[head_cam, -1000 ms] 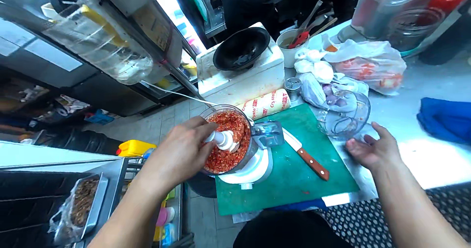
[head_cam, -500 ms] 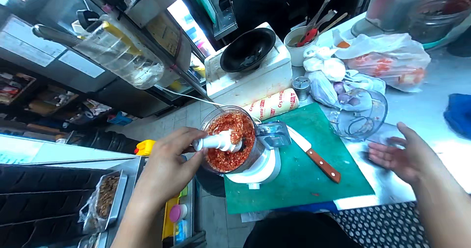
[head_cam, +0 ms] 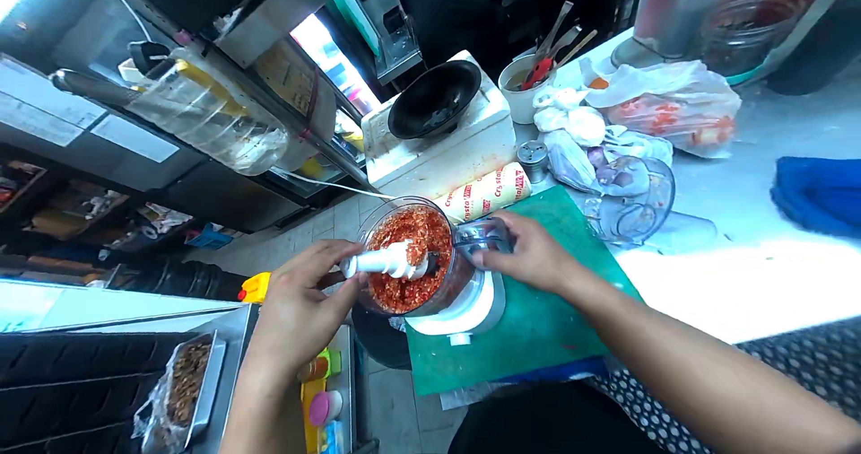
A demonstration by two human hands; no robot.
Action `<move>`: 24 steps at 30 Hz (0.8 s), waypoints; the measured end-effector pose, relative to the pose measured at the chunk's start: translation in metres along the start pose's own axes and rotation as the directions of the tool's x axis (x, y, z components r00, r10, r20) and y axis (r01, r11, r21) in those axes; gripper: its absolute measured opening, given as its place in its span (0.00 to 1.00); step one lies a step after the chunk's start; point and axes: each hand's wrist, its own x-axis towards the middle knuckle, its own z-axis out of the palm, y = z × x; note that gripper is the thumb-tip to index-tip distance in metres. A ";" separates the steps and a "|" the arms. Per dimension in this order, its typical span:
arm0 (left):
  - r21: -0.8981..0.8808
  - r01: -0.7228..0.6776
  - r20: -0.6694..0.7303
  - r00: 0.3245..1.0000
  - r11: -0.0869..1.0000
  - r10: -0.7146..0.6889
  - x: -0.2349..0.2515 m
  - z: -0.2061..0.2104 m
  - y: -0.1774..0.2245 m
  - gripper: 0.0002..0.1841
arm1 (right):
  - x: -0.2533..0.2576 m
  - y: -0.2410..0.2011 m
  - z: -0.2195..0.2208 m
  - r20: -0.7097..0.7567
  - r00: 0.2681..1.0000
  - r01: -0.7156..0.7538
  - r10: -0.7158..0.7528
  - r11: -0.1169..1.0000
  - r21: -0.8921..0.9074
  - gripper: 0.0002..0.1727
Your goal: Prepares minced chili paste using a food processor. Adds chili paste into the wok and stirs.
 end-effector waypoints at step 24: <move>0.039 -0.486 0.018 0.874 0.873 0.486 0.031 -0.067 0.047 0.19 | 0.009 -0.077 -0.021 -0.393 0.882 0.287 -0.260 0.958 0.010 0.05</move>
